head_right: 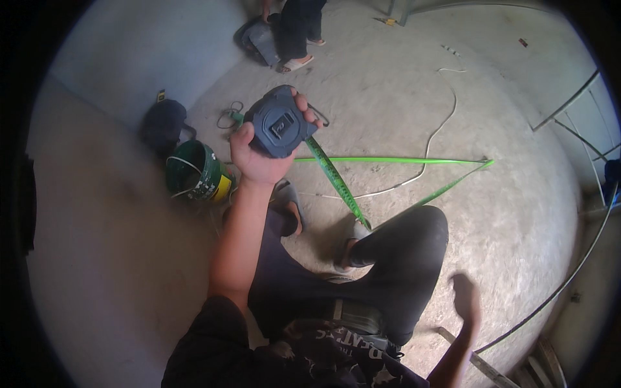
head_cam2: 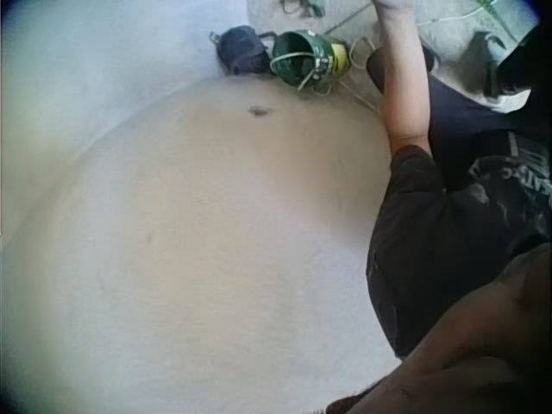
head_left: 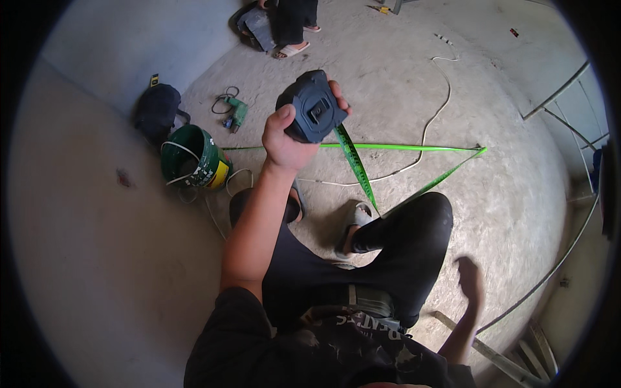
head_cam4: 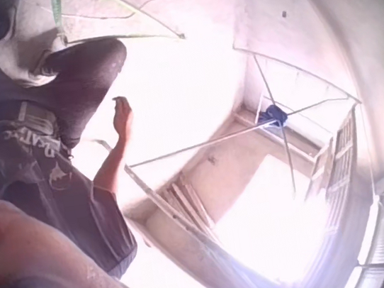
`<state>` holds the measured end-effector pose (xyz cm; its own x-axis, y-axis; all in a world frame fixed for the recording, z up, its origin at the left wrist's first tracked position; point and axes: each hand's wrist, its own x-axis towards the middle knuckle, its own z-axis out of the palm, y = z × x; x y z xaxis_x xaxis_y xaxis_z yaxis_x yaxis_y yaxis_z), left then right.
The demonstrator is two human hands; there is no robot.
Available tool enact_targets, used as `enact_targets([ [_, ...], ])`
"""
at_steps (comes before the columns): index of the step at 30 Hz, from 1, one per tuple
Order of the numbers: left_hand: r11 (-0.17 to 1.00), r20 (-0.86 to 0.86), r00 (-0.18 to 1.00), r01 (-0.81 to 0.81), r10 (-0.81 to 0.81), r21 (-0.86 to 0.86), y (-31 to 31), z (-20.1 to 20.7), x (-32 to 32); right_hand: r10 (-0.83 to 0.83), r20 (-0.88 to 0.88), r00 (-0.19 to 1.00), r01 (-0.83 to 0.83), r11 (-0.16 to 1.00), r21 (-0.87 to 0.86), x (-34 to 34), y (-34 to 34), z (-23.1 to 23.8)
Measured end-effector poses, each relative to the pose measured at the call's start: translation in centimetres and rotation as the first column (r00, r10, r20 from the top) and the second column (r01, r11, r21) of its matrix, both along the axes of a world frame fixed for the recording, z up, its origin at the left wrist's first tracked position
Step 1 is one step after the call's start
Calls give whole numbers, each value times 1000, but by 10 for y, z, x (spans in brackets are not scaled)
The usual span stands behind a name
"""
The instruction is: The person retrieves a tape measure and a bag, then uses tin snips to cut several metal channels into shorter pieces. The cut pieces are placed on the floor.
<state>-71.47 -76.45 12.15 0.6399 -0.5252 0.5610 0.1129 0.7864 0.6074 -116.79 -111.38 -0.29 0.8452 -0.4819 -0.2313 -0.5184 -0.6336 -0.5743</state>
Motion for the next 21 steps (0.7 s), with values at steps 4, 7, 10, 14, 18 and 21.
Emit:
enact_targets([
  [4, 994, 73, 997, 3, -11, 105, 0, 11, -7, 52, 424, 904, -105, 989, 103, 177, 101, 159],
  [7, 989, 24, 993, 116, -118, 89, -12, 8, 5, 321, 586, 744, -359, 932, -55, 253, 124, 176],
  [10, 983, -52, 983, 180, -178, 26, -22, -8, 16, 400, 629, 667, -491, 870, -32, 323, 143, 190],
  [14, 989, -133, 990, 66, -48, 133, -23, -26, 16, 332, 681, 652, -534, 839, 102, 383, 153, 169],
  [18, 953, -206, 974, -32, 97, 301, -21, -44, 20, 333, 653, 680, -576, 794, 196, 408, 149, 140],
  [21, 907, -213, 971, -8, 107, 422, -19, -50, 27, 254, 651, 715, -582, 733, 354, 412, 148, 127],
])
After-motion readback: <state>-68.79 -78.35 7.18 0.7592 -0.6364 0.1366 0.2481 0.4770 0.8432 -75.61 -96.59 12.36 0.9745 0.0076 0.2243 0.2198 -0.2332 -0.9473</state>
